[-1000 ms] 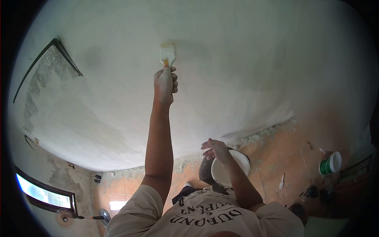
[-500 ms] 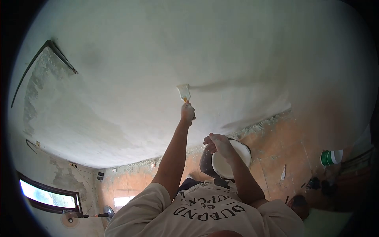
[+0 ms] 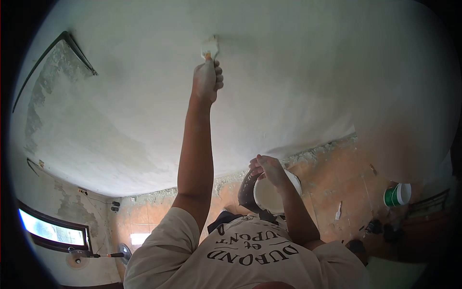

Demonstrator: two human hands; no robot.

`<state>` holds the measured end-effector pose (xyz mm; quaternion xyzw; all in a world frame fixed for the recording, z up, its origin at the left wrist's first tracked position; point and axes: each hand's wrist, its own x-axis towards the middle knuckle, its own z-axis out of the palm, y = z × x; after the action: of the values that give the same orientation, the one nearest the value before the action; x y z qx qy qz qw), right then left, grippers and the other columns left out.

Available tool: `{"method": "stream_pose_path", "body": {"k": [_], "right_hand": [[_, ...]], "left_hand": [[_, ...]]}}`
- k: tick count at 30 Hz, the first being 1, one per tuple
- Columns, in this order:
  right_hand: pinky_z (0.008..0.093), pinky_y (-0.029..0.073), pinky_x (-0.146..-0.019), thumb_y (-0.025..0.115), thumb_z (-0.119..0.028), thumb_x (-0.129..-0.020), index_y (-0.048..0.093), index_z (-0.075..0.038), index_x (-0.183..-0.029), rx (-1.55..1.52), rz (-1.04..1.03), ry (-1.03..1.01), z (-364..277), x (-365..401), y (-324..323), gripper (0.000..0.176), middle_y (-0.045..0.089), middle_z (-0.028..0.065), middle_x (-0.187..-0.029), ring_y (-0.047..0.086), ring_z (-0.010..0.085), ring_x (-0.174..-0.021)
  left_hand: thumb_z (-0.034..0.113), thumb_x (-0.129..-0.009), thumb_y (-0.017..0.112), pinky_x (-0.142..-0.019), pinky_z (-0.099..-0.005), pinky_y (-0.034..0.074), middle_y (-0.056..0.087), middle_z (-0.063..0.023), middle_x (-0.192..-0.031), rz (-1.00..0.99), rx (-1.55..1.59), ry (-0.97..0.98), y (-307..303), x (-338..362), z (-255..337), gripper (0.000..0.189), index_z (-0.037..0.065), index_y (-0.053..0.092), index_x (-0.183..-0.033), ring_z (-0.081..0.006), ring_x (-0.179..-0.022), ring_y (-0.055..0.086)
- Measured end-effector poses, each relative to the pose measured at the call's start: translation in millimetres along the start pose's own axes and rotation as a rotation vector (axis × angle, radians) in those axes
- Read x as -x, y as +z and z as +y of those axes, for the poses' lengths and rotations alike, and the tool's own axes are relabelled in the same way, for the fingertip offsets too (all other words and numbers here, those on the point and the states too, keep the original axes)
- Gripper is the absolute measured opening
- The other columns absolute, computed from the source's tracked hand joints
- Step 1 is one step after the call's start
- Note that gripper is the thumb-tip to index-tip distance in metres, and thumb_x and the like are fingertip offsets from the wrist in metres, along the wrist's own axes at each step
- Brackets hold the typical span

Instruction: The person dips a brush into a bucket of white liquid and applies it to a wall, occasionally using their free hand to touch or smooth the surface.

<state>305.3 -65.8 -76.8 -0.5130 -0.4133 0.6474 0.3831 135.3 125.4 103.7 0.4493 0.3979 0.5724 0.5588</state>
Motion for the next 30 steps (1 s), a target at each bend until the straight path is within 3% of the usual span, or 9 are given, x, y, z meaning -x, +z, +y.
{"method": "stream_pose_path", "body": {"k": [3,5,10,17,19,21,26,28,30], "right_hand": [[0.0243,0.048,-0.055,0.047,-0.042,-0.1,0.062,-0.002,-0.106,-0.057,0.0,-0.03,3,-5,-1,0.044,0.066,0.0085,-0.098,0.065,0.0154,-0.076],[0.024,0.048,-0.055,0.047,-0.041,-0.1,0.063,-0.001,-0.106,-0.054,-0.001,-0.028,-1,-5,-1,0.044,0.066,0.0086,-0.097,0.065,0.0153,-0.075],[0.0233,0.048,-0.054,0.048,-0.04,-0.1,0.063,-0.001,-0.105,-0.042,0.0,-0.035,1,-5,-5,0.043,0.066,0.0084,-0.096,0.065,0.0151,-0.075],[0.0295,0.051,-0.064,0.048,-0.039,-0.1,0.064,-0.003,-0.103,-0.017,-0.026,-0.002,3,-12,-4,0.04,0.069,0.0081,-0.094,0.067,0.015,-0.075],[0.0297,0.051,-0.064,0.048,-0.039,-0.1,0.065,-0.003,-0.102,-0.029,-0.045,-0.012,6,-17,-2,0.04,0.069,0.0089,-0.094,0.066,0.0154,-0.074],[0.0281,0.051,-0.059,0.046,-0.038,-0.1,0.06,-0.002,-0.11,0.002,-0.081,-0.042,9,-23,1,0.04,0.067,0.0102,-0.094,0.065,0.0161,-0.072],[0.0245,0.05,-0.054,0.04,-0.043,-0.102,0.049,-0.002,-0.12,0.078,-0.028,0.097,12,-32,22,0.045,0.063,0.0108,-0.096,0.064,0.0166,-0.071],[0.0246,0.05,-0.053,0.033,-0.046,-0.103,0.051,-0.003,-0.116,0.041,-0.101,0.029,38,-51,28,0.048,0.062,0.0107,-0.092,0.064,0.0165,-0.071],[0.0256,0.051,-0.054,0.032,-0.045,-0.103,0.053,-0.003,-0.113,-0.105,-0.136,-0.002,55,-63,35,0.047,0.062,0.0098,-0.089,0.064,0.0161,-0.07]], "left_hand": [[0.037,-0.104,0.036,-0.039,-0.0198,0.023,0.035,0.0073,-0.063,-0.042,-0.012,0.1,-2,-6,-13,0.032,0.011,0.049,-0.092,-0.0037,-0.046,0.03],[0.041,-0.104,0.035,-0.039,-0.0203,0.024,0.035,0.0075,-0.063,-0.051,-0.019,0.171,-9,-14,-55,0.033,0.013,0.048,-0.093,-0.0036,-0.046,0.031],[0.046,-0.103,0.032,-0.037,-0.0226,0.026,0.035,0.0062,-0.058,0.01,-0.103,-0.034,-48,-24,-170,0.039,0.012,0.048,-0.092,-0.0047,-0.042,0.031],[0.044,-0.103,0.032,-0.034,-0.024,0.024,0.036,0.0048,-0.057,0.221,-0.237,-0.38,-59,19,-236,0.038,0.014,0.046,-0.085,-0.0066,-0.039,0.03],[0.044,-0.103,0.031,-0.034,-0.0232,0.022,0.034,0.0056,-0.058,0.256,-0.238,-0.472,-63,33,-241,0.038,0.015,0.046,-0.083,-0.0064,-0.04,0.028],[0.043,-0.103,0.031,-0.035,-0.0229,0.021,0.034,0.0059,-0.059,0.132,0.108,-0.609,-70,48,-244,0.037,0.016,0.044,-0.08,-0.0064,-0.041,0.028],[0.039,-0.103,0.035,-0.04,-0.0215,0.029,0.042,0.0048,-0.065,0.077,0.043,-0.431,-47,115,-211,0.035,0.012,0.05,-0.085,-0.0069,-0.049,0.039],[0.038,-0.102,0.039,-0.047,-0.0208,0.038,0.049,0.0012,-0.07,0.034,-0.096,-0.143,-47,134,-210,0.037,0.006,0.057,-0.097,-0.0087,-0.056,0.047],[0.036,-0.102,0.039,-0.048,-0.0215,0.041,0.051,-0.0007,-0.073,-0.003,-0.082,-0.292,-43,150,-184,0.039,0.003,0.058,-0.103,-0.0093,-0.057,0.049]]}}
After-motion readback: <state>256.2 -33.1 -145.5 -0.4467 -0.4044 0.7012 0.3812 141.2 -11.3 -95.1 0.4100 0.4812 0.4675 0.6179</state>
